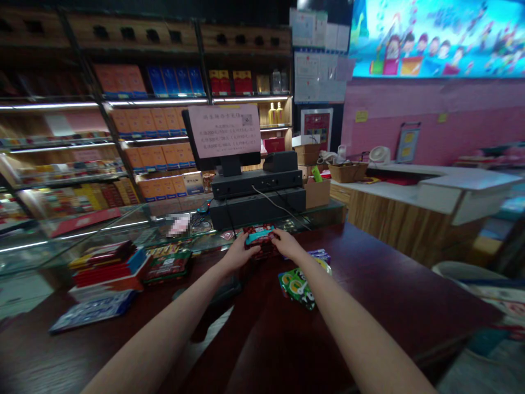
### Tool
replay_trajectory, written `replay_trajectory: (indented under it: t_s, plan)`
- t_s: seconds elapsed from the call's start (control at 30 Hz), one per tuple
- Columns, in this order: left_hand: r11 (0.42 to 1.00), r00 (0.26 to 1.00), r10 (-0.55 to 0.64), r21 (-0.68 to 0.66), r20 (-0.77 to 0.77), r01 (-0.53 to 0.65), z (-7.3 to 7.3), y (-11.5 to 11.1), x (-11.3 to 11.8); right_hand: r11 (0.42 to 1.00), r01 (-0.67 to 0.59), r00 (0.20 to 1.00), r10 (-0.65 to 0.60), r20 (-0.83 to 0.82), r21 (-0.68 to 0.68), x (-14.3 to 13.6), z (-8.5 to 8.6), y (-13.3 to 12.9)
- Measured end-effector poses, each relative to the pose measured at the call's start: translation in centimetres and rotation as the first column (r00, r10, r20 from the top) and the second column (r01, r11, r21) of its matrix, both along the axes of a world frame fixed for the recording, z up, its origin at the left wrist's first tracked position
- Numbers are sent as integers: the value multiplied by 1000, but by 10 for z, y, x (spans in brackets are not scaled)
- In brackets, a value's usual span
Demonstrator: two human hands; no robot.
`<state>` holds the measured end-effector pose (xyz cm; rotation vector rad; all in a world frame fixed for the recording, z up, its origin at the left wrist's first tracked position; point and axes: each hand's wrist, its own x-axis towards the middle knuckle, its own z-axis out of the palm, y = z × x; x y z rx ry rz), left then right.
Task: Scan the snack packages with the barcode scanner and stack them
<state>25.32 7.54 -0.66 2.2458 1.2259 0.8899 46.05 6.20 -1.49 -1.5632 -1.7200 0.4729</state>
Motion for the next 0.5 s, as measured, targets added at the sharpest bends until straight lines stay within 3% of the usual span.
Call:
replay_trajectory:
  t_s: [0.23, 0.5]
  plan:
    - [999, 999, -2, -54, 42, 4, 3, -11, -7, 1000, 9, 1000, -9, 17, 28, -7, 2, -14]
    - [1000, 996, -24, -8, 81, 25, 14, -17, -30, 994, -1, 999, -3, 38, 110, -32, 10, -23]
